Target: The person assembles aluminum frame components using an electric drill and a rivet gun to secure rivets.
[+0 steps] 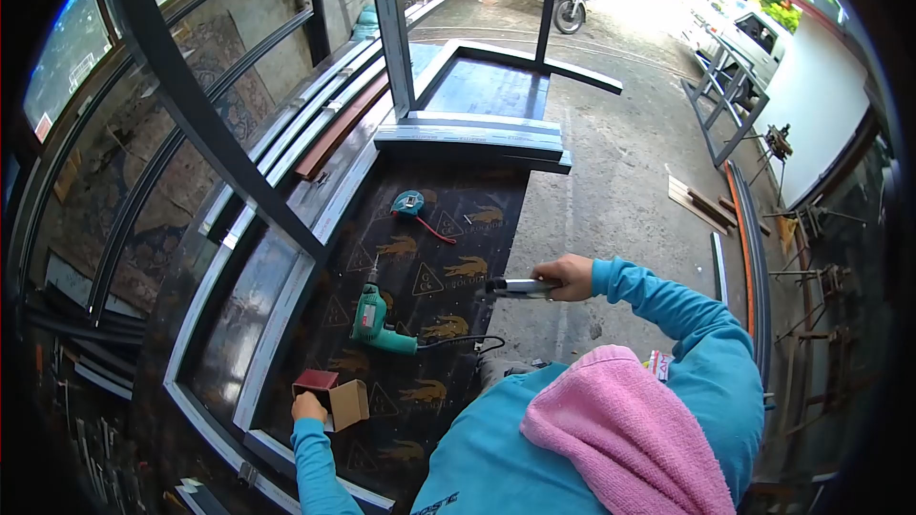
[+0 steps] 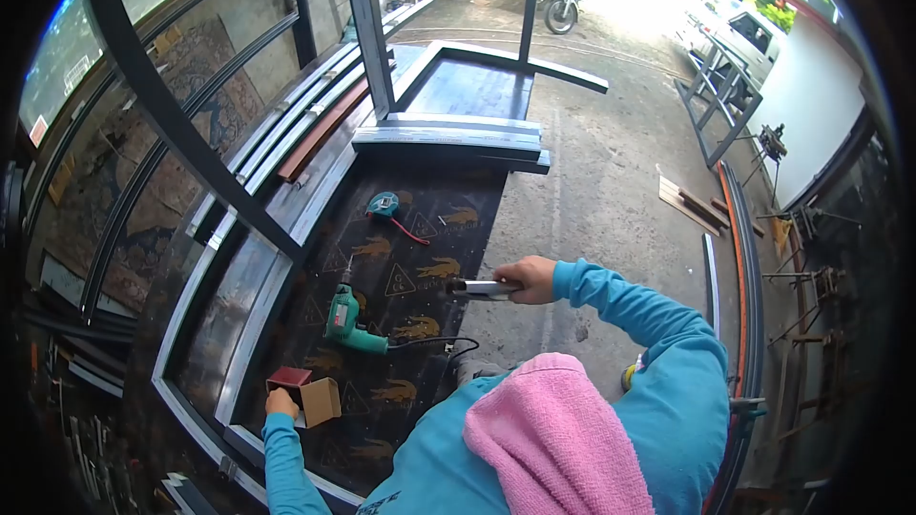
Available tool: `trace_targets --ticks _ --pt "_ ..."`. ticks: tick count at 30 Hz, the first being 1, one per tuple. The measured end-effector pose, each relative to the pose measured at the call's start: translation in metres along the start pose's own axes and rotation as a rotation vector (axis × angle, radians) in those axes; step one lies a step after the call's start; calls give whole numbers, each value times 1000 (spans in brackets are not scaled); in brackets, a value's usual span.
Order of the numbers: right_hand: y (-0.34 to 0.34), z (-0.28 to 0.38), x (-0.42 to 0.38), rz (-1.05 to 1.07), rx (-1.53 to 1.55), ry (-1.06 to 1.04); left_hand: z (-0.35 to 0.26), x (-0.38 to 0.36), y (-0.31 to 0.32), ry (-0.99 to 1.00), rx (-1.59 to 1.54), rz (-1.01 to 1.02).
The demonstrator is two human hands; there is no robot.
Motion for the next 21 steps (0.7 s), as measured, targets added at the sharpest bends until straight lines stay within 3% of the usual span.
trace_targets --ticks 2,3,5,8,11,12,13,14,15,17,18,19,20,21 --pt "-8 20 2 -354 351 -142 2 2 10 7 21 -32" --pt "1 24 10 -374 488 -118 2 9 19 -36 49 -45" --pt "25 34 33 -448 905 -300 2 16 20 -78 84 -69" --pt "40 59 54 -505 1088 -357 6 23 41 -108 19 149" --pt "76 46 77 -434 954 -337 -9 20 35 -15 123 276" --pt "74 57 69 -372 854 -253 -1 33 56 3 60 215" --pt "94 54 83 -377 948 -391 28 70 115 64 95 97" --pt "102 60 88 -332 943 -410 0 36 77 -324 -675 -27" --pt "104 71 87 -254 1020 -446 7 43 99 -470 -1043 -94" --pt "142 39 99 -251 1033 -537 -7 11 52 -548 -989 -116" --pt "123 80 99 -137 1069 -541 -7 18 58 -312 -552 -12" --pt "131 72 107 -118 1086 -517 -7 25 63 -76 -119 -18" --pt "142 55 120 -56 1074 -532 -8 37 78 -273 -326 -149" --pt "144 45 133 -33 1064 -528 -11 -3 39 -82 -103 -100"
Point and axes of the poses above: each hand's wrist, its own x-axis towards the middle knuckle, its own y-axis out of the palm, z = x × y, the point moved 2 cm from there along x, towards the middle knuckle, and after that the axes turned 3 degrees about -y, right-handed, at the moved point
